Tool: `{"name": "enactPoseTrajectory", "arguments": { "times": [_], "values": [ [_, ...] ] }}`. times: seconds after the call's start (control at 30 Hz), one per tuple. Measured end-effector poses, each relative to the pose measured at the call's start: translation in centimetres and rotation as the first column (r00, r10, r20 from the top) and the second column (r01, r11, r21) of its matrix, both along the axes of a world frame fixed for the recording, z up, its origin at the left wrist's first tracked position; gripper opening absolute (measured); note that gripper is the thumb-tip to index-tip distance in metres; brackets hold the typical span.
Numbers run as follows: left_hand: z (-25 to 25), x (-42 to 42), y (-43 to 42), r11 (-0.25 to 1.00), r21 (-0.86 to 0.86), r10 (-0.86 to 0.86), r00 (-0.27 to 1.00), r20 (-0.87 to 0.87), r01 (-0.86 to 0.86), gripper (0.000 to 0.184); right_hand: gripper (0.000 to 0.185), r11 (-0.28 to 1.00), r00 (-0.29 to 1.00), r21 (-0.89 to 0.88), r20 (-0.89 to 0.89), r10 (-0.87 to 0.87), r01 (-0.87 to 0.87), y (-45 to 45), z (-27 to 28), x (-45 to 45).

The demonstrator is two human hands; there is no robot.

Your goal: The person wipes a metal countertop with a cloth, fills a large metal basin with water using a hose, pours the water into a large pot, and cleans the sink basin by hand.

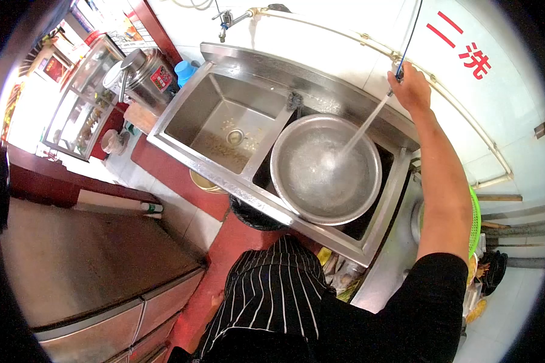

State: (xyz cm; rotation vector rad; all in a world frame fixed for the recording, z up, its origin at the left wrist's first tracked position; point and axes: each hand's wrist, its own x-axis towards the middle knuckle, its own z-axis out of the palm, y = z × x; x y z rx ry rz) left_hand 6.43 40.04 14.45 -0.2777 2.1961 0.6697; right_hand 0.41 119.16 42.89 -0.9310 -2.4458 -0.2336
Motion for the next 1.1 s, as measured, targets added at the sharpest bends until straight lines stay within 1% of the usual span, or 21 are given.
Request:
{"name": "enactPoseTrajectory", "arguments": {
  "times": [0.07,0.17,0.27,0.37,0.43,0.53,0.6,0.63,0.67,0.7,0.73,0.8,0.83,0.9,0.93,0.97,1.1],
  "values": [
    [-0.6,0.0,-0.2,1.000,0.001,-0.009,1.000,0.002,0.009,0.037,0.038,0.997,0.999,0.065,-0.027,0.036,-0.034,0.1,-0.1,0.0],
    [-1.1,0.1,-0.6,1.000,0.000,-0.024,1.000,0.002,0.024,0.037,0.038,0.995,0.998,0.082,-0.030,0.060,-0.058,0.1,-0.1,0.1],
    [-0.9,0.1,-0.4,1.000,0.002,-0.026,1.000,-0.005,0.027,0.038,0.038,0.997,0.998,0.062,-0.038,0.054,-0.052,-0.4,0.2,0.1],
    [0.0,0.2,0.2,1.000,0.015,0.010,1.000,-0.001,-0.010,0.038,0.038,0.998,0.998,0.022,-0.036,0.052,-0.052,-0.4,0.3,0.1],
    [0.1,0.0,0.5,1.000,0.019,0.024,1.000,0.005,-0.024,0.038,0.038,0.999,0.999,0.027,-0.031,0.044,-0.043,-0.4,0.4,0.1],
    [-0.6,-0.1,0.2,0.998,-0.065,-0.008,0.999,0.042,0.010,0.039,0.038,0.999,0.999,0.033,-0.034,0.039,-0.038,-0.5,0.4,0.1],
    [-4.1,0.6,-1.8,0.986,-0.139,-0.093,0.995,0.024,0.095,0.041,0.038,0.998,0.998,0.036,-0.041,0.043,-0.042,-0.5,0.3,0.1],
    [-7.4,1.3,-3.4,0.986,-0.138,-0.094,0.995,0.025,0.096,0.041,0.038,0.999,0.999,0.039,-0.026,0.033,-0.032,-0.4,0.2,0.1],
    [-11.1,2.1,-5.1,0.996,-0.081,-0.022,0.999,0.032,0.025,0.042,0.038,0.999,1.000,0.042,-0.011,0.022,-0.022,-0.3,0.1,0.1],
    [-13.0,2.5,-6.0,0.999,-0.025,0.048,0.998,0.044,-0.047,0.043,0.038,0.999,1.000,0.043,-0.010,0.021,-0.021,-0.2,0.0,0.1],
    [-13.6,2.5,-6.2,0.999,-0.025,0.047,0.998,0.044,-0.046,0.043,0.039,0.997,0.999,0.062,-0.019,0.035,-0.034,0.0,-0.1,0.1],
    [-13.8,2.4,-6.4,0.999,-0.030,-0.024,1.000,-0.006,0.024,0.043,0.039,0.996,0.998,0.082,-0.028,0.050,-0.048,0.1,-0.2,0.1],
    [-13.9,2.5,-6.5,0.999,-0.030,-0.024,1.000,-0.006,0.024,0.043,0.040,0.996,0.999,0.074,-0.030,0.044,-0.042,0.1,-0.2,0.1],
    [-12.7,2.4,-5.9,0.994,0.033,0.102,0.992,0.077,-0.105,0.043,0.040,0.997,0.999,0.068,-0.032,0.038,-0.035,0.0,0.0,0.1],
    [-12.2,2.2,-5.7,0.989,0.051,0.134,0.987,0.088,-0.138,0.043,0.039,0.999,1.000,0.029,-0.012,0.020,-0.020,-0.2,0.2,0.1],
    [-12.1,2.2,-5.7,0.986,0.060,0.148,0.984,0.096,-0.154,0.043,0.039,1.000,1.000,-0.009,0.008,0.004,-0.004,-0.4,0.3,0.1],
    [-12.0,2.1,-5.8,0.981,0.088,0.164,0.982,0.098,-0.172,0.042,0.039,1.000,1.000,0.022,-0.011,0.021,-0.021,-0.4,0.3,0.2]
  ]
}}
